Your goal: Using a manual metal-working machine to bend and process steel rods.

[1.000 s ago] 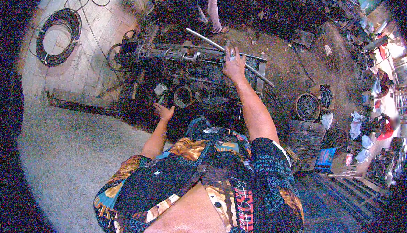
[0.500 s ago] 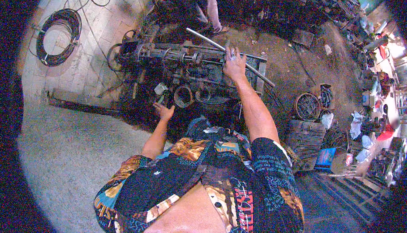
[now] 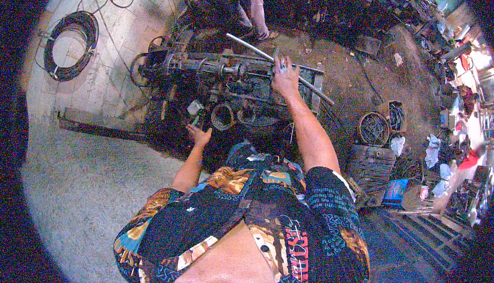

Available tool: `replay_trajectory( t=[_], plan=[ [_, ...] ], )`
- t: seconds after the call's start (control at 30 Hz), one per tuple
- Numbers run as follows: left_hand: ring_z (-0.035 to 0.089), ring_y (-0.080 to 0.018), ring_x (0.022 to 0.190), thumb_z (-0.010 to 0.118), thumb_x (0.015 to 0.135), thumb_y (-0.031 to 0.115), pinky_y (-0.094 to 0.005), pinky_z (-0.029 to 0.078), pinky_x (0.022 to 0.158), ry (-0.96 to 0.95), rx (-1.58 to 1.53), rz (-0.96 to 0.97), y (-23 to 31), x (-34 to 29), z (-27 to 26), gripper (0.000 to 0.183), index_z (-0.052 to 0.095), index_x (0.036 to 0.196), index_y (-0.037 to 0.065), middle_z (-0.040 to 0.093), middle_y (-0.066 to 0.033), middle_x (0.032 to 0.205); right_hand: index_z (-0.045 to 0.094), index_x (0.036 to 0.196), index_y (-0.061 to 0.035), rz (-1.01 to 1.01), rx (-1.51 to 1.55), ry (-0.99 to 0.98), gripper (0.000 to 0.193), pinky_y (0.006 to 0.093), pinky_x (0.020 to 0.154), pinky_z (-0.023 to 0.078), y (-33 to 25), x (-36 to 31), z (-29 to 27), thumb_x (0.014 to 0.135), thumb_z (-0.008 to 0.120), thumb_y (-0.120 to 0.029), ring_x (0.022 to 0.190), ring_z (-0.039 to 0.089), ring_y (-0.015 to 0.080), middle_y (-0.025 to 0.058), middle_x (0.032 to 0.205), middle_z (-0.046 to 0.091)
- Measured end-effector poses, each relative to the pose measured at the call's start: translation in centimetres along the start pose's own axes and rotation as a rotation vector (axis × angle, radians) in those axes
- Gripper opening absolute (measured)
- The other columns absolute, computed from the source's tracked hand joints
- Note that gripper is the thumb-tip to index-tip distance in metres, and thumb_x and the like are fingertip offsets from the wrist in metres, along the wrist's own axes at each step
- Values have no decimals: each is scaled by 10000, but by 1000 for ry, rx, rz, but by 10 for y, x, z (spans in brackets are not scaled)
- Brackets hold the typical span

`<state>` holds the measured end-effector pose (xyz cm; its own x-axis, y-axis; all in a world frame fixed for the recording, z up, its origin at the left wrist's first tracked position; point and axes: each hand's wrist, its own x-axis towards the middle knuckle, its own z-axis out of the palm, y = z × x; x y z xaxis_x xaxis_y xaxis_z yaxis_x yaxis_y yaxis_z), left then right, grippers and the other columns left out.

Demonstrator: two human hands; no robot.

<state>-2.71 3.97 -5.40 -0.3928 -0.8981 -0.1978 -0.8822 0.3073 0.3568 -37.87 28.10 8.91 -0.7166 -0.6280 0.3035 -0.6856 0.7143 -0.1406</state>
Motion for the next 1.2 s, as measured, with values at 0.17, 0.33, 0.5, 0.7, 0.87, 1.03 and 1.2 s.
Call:
replay_trajectory(
  t=[0.17,0.33,0.5,0.7,0.87,1.03,1.2],
  plan=[
    [14,-406,1364,693,675,458,-472,70,1111,-22,141,-55,3,0,-2,1195,-101,1362,-113,-55,-305,1448,271,1379,-96,14,27,-42,717,580,917,337,-5,2,-6,747,595,-194,1234,380,298,129,1247,470],
    [-8,-414,1362,698,673,452,-472,66,1111,14,75,1,-5,3,4,1196,-96,1356,-126,-48,-325,1438,271,1378,-92,6,33,-22,743,575,938,329,-1,-1,-7,725,610,-196,1238,377,298,131,1274,453],
    [-8,-410,1363,709,670,436,-465,69,1112,36,76,29,-9,4,7,1199,-97,1352,-131,-37,-330,1436,318,1355,-89,27,12,-63,726,568,946,328,-1,-1,-10,708,624,-211,1240,374,296,131,1291,439],
    [-9,-408,1364,702,681,436,-461,69,1113,29,74,24,-9,5,8,1189,-99,1352,-132,-40,-333,1434,338,1340,-88,26,20,-6,666,561,933,344,0,-2,-7,743,607,-209,1234,373,293,129,1281,441],
    [-17,-407,1364,695,694,434,-462,67,1112,-24,90,-18,-2,1,0,1183,-113,1350,-129,-63,-329,1435,351,1326,-86,32,41,-24,628,557,925,348,-1,-3,-11,760,593,-207,1227,377,292,132,1268,447],
    [-17,-406,1365,695,695,433,-464,63,1111,-38,46,-28,4,-3,-5,1186,-122,1353,-120,-74,-319,1440,370,1312,-84,28,27,-20,602,554,914,352,0,-3,-9,764,586,-211,1224,378,288,135,1255,455],
    [-3,-399,1367,700,693,420,-470,69,1111,3,51,3,-6,3,1,1182,-119,1356,-115,-71,-314,1442,400,1291,-80,16,20,53,599,519,905,372,-1,-2,-8,741,593,-216,1204,397,291,125,1234,473]
  ],
)
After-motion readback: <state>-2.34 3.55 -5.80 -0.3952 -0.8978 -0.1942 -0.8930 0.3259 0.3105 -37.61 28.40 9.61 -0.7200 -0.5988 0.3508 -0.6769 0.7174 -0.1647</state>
